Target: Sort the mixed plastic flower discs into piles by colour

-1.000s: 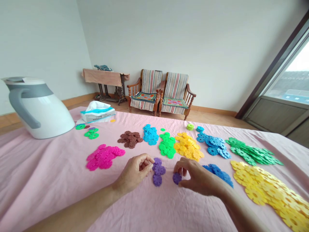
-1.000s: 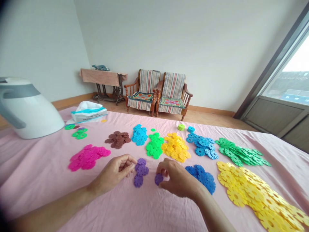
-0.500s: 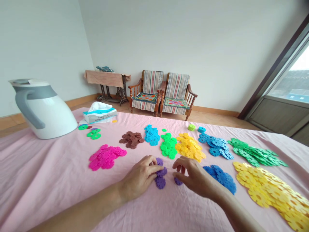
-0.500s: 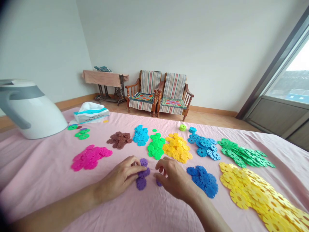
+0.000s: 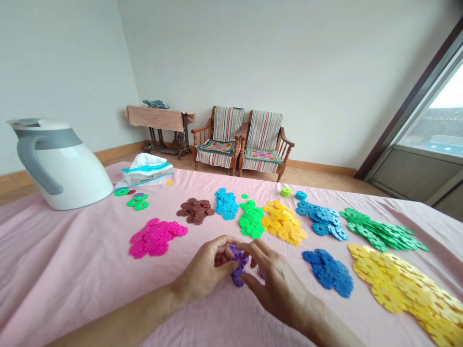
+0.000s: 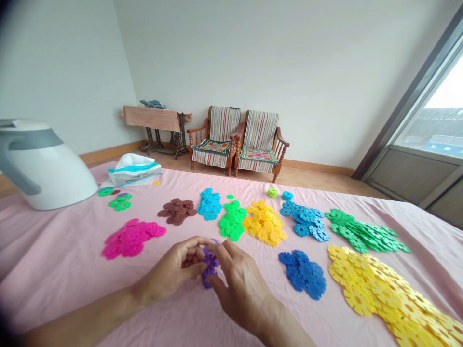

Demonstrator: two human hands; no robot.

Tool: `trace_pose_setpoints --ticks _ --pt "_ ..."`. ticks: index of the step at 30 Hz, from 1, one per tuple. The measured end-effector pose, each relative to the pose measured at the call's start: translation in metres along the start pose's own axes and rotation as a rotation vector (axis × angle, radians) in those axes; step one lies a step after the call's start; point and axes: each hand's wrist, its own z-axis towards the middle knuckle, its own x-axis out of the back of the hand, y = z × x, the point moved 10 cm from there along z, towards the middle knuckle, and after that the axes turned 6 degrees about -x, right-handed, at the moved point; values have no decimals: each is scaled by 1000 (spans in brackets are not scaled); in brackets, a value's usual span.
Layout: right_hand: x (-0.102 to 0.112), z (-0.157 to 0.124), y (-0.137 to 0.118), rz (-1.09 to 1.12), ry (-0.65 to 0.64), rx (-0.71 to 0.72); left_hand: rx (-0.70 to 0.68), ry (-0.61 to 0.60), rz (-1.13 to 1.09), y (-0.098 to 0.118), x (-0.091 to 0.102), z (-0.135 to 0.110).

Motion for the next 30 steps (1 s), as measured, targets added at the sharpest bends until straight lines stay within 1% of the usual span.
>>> trace_pose_setpoints --ticks 3,5,7,10,13,16,19,25,30 --pt "-7 -1 -3 -33 -9 6 22 -45 -87 1 -8 -2" --pt "-4 0 -1 -53 -7 -9 24 -39 -75 2 -7 -2" --pt "5 1 6 -71 4 -44 9 12 6 3 1 -1" --pt "26 2 27 -63 23 -116 -4 75 176 1 14 0" --pt "32 2 46 -52 -77 -163 -4 76 287 -2 18 0" --pt "29 0 54 -51 -181 -172 -7 73 334 -3 18 0" --pt "24 -2 53 -64 -229 -159 -7 75 337 -4 18 0" --pt "16 -2 54 -87 -272 -169 -7 79 328 -6 19 1" --pt "15 -3 60 -89 -284 -188 -9 77 339 -9 19 1"
